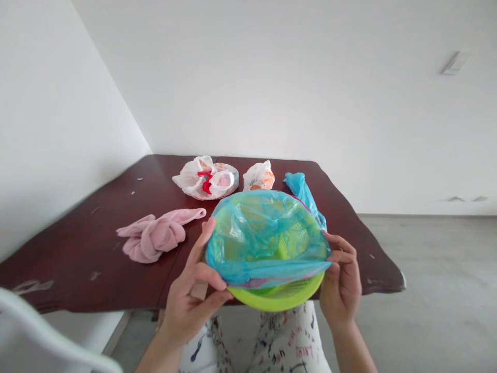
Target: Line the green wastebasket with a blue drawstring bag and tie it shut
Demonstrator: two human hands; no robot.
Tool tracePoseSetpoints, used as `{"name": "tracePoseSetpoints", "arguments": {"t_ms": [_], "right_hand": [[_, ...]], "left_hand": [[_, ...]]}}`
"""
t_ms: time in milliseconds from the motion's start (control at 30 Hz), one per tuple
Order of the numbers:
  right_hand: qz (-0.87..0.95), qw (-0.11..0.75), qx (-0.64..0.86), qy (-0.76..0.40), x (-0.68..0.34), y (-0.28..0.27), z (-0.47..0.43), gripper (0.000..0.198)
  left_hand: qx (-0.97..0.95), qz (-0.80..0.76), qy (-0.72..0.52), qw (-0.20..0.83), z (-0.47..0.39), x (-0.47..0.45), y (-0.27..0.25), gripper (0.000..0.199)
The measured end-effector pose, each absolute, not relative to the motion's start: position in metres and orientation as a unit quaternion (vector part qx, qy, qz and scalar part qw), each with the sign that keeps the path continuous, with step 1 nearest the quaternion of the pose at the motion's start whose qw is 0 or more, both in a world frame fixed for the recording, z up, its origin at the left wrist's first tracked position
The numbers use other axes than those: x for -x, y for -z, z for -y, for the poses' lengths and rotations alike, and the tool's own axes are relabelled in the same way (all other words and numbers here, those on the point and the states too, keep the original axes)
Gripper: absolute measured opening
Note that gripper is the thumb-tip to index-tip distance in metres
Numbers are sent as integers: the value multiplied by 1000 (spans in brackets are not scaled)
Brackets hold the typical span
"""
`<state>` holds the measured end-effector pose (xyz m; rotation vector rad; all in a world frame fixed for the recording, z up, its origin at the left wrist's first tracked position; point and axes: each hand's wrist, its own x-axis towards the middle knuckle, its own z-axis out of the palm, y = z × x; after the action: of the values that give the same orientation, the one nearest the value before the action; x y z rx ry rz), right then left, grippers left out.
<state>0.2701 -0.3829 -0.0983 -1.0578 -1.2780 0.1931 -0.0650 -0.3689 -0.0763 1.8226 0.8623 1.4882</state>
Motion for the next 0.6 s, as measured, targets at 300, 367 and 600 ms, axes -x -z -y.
{"name": "tracePoseSetpoints", "arguments": {"t_ms": [300,367,600], "right_hand": [[687,578,412,-154,-273,83,390,17],[720,546,393,-171,-275,83,389,15],[764,475,416,-129,-280,85,383,14]], "left_hand": [[-594,-419,-641,245,360,44,77,4],[-590,-399,-682,167,353,47,80,10],[-670,-361,-647,43,343,67,97,21]]}}
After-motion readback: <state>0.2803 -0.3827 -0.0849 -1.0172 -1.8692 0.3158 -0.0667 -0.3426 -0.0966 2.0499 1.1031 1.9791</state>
